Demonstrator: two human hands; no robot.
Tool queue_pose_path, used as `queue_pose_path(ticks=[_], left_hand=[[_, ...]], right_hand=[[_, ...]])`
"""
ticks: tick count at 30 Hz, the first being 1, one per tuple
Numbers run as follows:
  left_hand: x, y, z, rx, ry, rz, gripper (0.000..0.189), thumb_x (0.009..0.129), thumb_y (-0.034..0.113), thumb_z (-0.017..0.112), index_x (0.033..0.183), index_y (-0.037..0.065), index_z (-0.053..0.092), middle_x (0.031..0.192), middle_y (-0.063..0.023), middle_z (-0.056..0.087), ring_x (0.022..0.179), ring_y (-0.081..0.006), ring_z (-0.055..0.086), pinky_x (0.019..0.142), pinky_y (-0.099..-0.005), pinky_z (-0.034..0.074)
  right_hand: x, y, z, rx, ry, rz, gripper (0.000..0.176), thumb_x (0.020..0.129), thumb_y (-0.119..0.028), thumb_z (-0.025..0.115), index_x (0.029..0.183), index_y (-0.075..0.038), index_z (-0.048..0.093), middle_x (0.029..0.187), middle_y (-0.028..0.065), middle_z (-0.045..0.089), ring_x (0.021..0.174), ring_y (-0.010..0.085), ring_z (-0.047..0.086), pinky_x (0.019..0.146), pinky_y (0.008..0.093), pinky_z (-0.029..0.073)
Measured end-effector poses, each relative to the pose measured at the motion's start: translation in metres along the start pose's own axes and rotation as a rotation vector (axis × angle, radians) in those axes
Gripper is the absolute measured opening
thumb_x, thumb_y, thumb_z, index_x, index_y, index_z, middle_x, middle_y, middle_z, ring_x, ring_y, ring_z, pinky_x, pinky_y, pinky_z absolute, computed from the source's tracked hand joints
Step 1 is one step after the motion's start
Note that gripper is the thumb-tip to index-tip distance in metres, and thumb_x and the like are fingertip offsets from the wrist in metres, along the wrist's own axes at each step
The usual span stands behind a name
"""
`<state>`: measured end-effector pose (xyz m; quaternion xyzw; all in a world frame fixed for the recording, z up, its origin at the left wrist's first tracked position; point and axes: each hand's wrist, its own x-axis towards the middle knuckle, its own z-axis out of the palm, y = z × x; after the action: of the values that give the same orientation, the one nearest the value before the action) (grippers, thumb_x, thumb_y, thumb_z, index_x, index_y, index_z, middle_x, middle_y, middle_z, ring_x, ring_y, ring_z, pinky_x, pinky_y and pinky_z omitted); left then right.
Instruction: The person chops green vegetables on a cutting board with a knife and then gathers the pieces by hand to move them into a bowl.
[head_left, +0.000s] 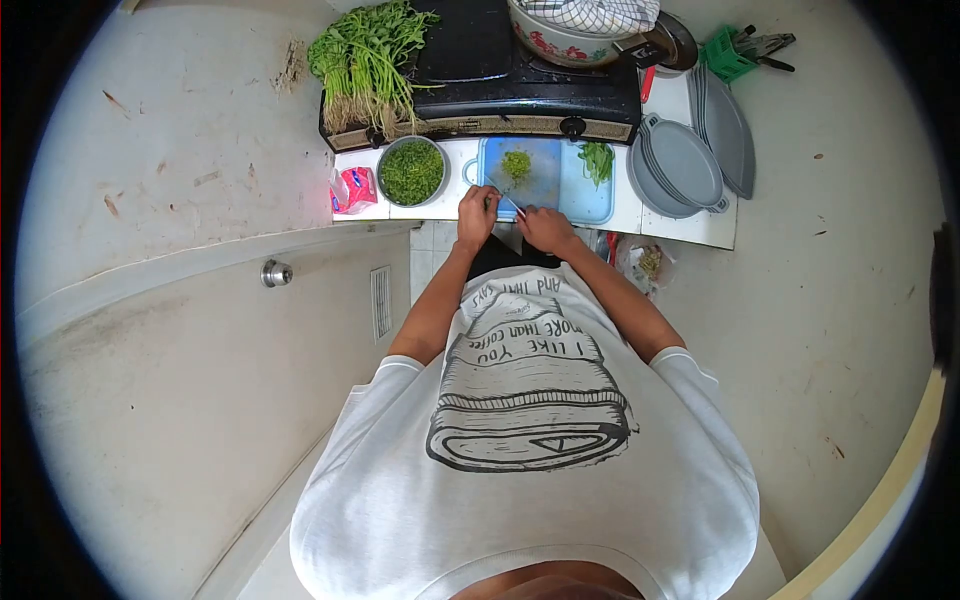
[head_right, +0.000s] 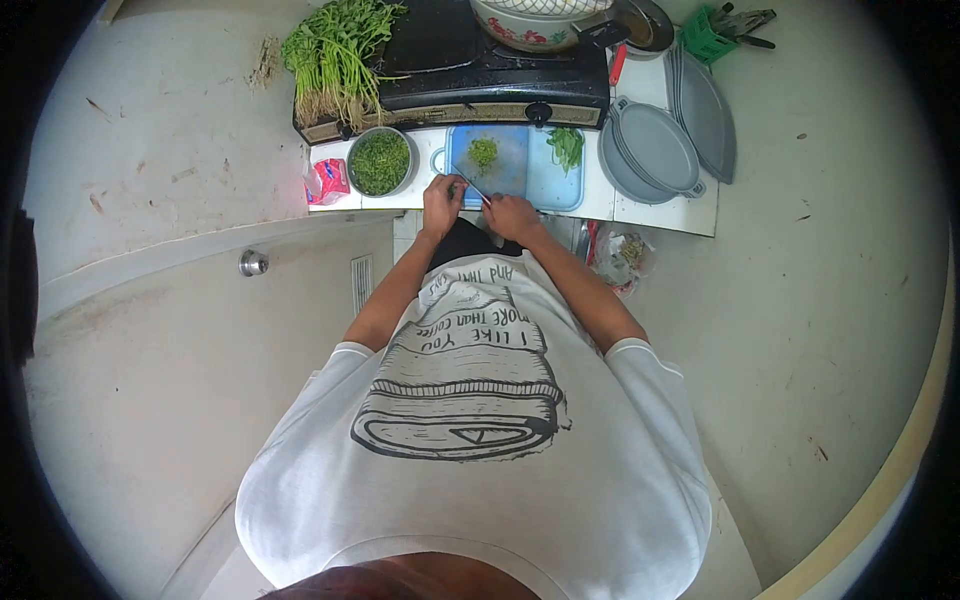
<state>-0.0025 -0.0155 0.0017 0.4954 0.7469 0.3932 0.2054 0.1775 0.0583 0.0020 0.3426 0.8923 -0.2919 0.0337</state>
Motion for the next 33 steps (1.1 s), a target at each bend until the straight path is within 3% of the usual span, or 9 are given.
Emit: queue_pose_path(ticks=[21, 33], left_hand=[[-0.002, -0.003, 0.004, 0.041, 0.033, 0.018, 0.011, 0.089, 0.005, 0.072, 0.097, -0.001, 0.076, 0.09, -0.0171, 0.069, 0.083, -0.0339, 0.069, 0.078, -0.0416, 0.054], [-0.004, 0.0, 0.002, 0.05, 0.003, 0.046, 0.009, 0.09, 0.002, 0.067, 0.094, -0.001, 0.074, 0.089, -0.0183, 0.064, 0.082, -0.0386, 0.066, 0.077, -0.0457, 0.053]], right_hand=[[0.005, -0.005, -0.002, -0.004, -0.023, -0.007, 0.045, 0.104, -0.038, 0.05, 0.101, 0.004, 0.065, 0.083, 0.027, 0.071, 0.077, 0.045, 0.072, 0.071, 0.0535, 0.059], [0.004, -0.007, 0.002, -0.023, 0.005, 0.007, 0.045, 0.103, -0.039, 0.05, 0.097, 0.003, 0.065, 0.081, 0.0256, 0.072, 0.077, 0.0442, 0.072, 0.072, 0.0534, 0.059]])
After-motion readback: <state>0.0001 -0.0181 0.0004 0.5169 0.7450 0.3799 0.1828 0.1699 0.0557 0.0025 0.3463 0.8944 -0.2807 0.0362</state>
